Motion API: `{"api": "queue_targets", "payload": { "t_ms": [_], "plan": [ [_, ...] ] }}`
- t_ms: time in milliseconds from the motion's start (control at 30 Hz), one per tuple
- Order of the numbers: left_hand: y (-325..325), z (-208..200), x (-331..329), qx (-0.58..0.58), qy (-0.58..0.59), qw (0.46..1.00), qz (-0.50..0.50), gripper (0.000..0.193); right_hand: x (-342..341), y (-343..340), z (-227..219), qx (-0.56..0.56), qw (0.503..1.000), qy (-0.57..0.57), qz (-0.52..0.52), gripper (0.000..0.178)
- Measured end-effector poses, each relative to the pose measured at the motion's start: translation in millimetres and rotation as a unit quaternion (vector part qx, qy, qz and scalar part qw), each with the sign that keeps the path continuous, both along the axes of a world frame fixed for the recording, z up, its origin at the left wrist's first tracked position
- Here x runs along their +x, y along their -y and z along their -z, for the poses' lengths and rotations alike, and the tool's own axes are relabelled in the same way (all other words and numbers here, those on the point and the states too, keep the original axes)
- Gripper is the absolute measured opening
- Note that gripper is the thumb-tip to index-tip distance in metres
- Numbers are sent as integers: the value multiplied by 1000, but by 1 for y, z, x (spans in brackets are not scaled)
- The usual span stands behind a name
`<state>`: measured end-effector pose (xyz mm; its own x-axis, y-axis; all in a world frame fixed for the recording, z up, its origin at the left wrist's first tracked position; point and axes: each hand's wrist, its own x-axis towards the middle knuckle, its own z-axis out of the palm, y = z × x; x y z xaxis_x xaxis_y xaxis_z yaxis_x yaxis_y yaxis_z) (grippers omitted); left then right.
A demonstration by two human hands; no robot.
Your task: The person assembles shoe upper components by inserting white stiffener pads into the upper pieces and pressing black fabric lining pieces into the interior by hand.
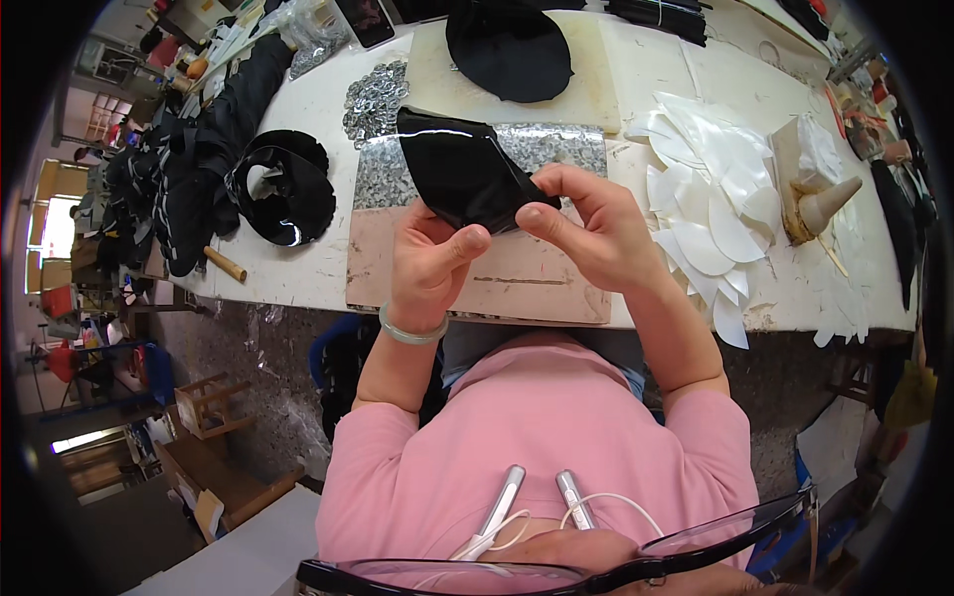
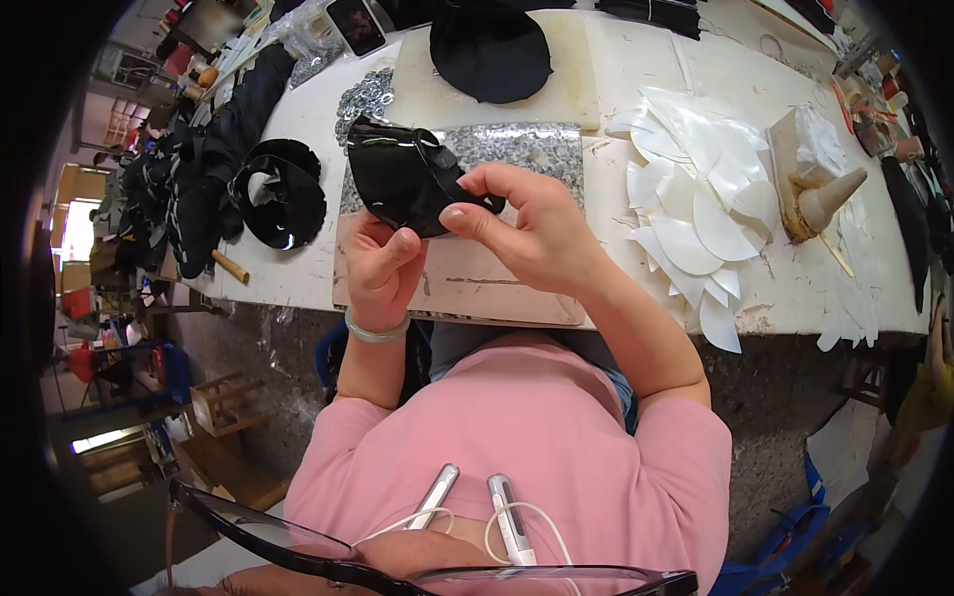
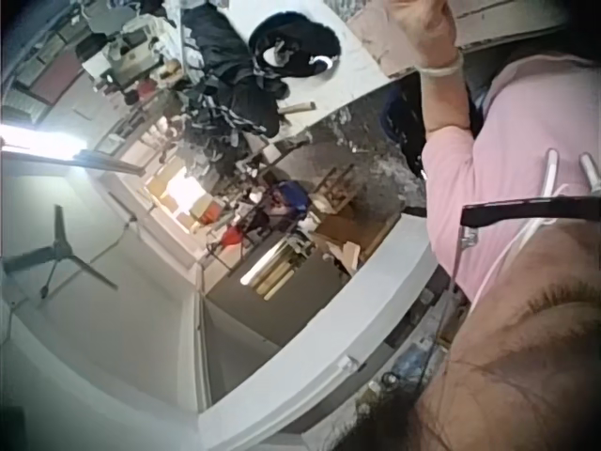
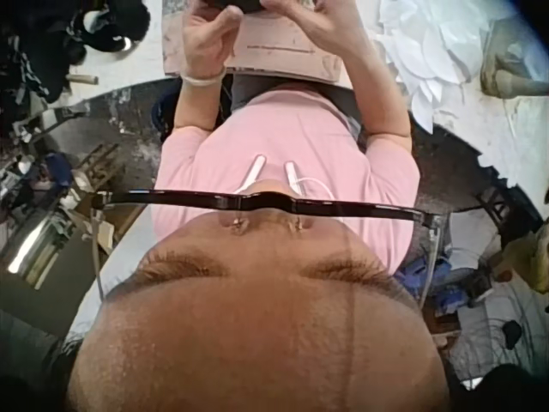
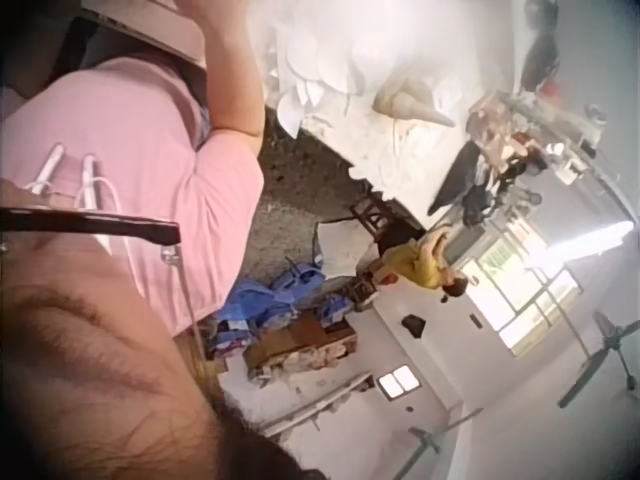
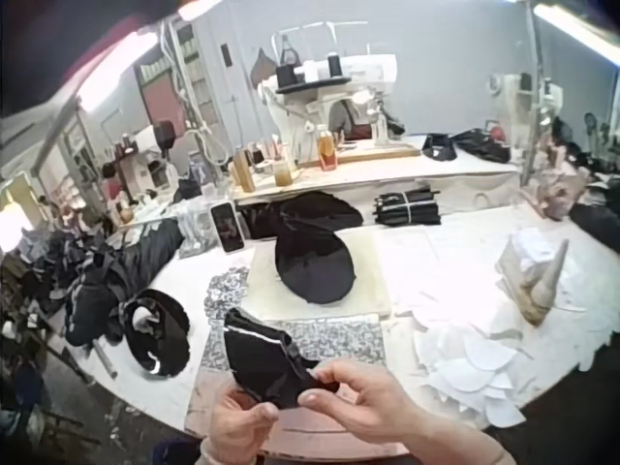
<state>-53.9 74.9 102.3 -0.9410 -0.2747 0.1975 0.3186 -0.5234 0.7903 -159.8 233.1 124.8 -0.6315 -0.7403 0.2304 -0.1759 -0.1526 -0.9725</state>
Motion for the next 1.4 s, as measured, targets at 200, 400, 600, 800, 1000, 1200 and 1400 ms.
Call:
{"api": "queue_targets", "payload": {
  "t_ms": [200,400,600,800,1000,1200,1400],
  "plan": [
    [-3,6,-2,86,-9,996,31,41,2,3,0,-43,995,-68,53,18],
    [1,-9,-10,124,-16,989,78,44,-3,4,3,-22,973,-207,97,18],
    [-5,-20,-13,8,-2,1000,-28,37,-6,-3,-13,-19,964,-247,99,17],
    [-5,-34,-19,36,27,999,29,45,-17,6,-3,-37,970,-226,78,35],
    [-3,-7,-14,-119,147,982,-23,39,-29,15,7,1,992,121,26,29],
    [3,20,-20,-87,180,980,4,32,-45,25,41,32,986,164,12,22],
    [3,47,-10,-42,202,978,41,33,-55,29,51,90,991,89,50,20]
  ]
}}
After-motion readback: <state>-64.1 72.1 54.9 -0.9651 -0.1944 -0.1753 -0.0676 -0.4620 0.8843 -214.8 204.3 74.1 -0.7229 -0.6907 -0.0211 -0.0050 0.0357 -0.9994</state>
